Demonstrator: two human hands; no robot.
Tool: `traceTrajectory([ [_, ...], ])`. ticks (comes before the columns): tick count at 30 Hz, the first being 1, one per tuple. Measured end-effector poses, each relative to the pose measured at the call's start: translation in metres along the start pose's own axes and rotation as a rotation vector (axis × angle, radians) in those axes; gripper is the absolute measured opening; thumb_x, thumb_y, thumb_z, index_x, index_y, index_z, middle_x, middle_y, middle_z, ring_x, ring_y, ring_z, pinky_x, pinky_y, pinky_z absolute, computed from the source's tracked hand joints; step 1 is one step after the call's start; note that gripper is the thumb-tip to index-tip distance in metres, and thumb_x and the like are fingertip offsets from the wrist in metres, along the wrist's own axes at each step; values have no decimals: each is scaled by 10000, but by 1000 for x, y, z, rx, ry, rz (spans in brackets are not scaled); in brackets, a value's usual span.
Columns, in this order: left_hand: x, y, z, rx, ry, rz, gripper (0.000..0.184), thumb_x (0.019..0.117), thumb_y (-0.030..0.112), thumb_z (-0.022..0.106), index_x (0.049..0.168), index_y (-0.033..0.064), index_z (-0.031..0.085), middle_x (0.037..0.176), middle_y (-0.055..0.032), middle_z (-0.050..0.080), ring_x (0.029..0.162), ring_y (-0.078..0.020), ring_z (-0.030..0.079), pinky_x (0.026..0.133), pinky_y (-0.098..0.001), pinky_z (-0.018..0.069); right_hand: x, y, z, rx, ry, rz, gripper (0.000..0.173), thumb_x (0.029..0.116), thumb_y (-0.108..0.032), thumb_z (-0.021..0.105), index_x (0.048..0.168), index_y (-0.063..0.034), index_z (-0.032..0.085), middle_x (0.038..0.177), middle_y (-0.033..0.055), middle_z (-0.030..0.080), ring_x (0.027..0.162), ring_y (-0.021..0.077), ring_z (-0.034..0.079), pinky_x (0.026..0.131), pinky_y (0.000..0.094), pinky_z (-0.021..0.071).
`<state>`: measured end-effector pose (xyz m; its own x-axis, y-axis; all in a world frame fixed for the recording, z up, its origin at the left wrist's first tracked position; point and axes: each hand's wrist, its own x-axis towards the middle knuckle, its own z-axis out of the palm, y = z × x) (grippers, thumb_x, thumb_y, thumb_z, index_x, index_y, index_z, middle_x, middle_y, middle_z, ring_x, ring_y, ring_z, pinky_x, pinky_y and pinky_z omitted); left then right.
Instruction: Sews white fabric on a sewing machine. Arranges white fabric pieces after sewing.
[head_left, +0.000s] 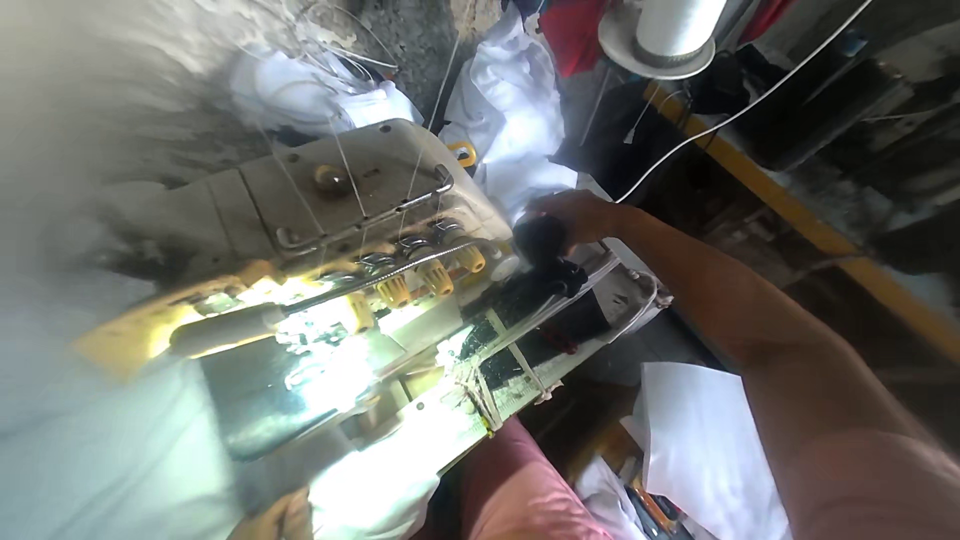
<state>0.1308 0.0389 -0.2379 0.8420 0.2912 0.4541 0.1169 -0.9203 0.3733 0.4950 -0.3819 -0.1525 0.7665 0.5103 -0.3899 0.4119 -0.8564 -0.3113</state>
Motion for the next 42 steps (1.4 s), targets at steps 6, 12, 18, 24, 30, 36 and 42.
traceTrajectory([
  [6,1,1,0,-42,-7,9,471,1069,290,469,888,-70,712,816,-238,696,852,-358,678,884,-419,500,-19,13,21,33,210,16,1007,717,-66,907,1579,-140,391,1571,224,416,1453,479,357,1111,736,291],
  [12,4,2,2,-55,38,80,488,1013,330,494,741,-18,702,778,-184,711,803,-346,705,839,-487,537,-98,-53,44,192,729,55,488,1007,-195,642,1447,-11,541,1427,233,575,1348,434,517,1110,619,388],
  [18,3,-4,9,-59,88,97,399,960,330,587,704,44,697,775,-116,709,779,-285,699,772,-468,550,-133,-195,156,600,537,-332,320,982,-266,636,1136,-2,732,1095,116,730,1012,149,687,921,326,563],
  [24,9,3,-22,-457,-19,-93,191,976,88,624,930,-60,735,931,-170,724,879,-261,709,847,-423,575,-92,-304,235,169,486,-610,324,933,-293,694,1079,-8,739,1123,214,718,1088,447,671,881,649,505],
  [30,12,-53,-110,-326,53,-95,215,999,120,613,1019,-61,727,1139,-205,706,1091,-320,680,981,-468,540,-140,-347,221,409,-341,-908,160,926,-66,679,1031,51,708,1034,219,694,947,357,690,848,547,561],
  [36,40,-147,-200,98,-33,-301,382,1036,95,530,1406,21,594,1543,-223,472,1423,-425,454,1135,-600,387,-113,-374,173,350,-265,-833,221,1010,-125,584,1117,26,704,1082,173,713,1000,282,693,912,484,552],
  [42,66,-199,-236,270,-37,-538,657,923,-100,558,1548,24,398,1677,-235,204,1506,-501,260,1115,-687,322,-14,-421,138,147,161,-524,575,960,-239,732,1441,-3,521,1387,282,560,1312,490,504,1054,664,406],
])
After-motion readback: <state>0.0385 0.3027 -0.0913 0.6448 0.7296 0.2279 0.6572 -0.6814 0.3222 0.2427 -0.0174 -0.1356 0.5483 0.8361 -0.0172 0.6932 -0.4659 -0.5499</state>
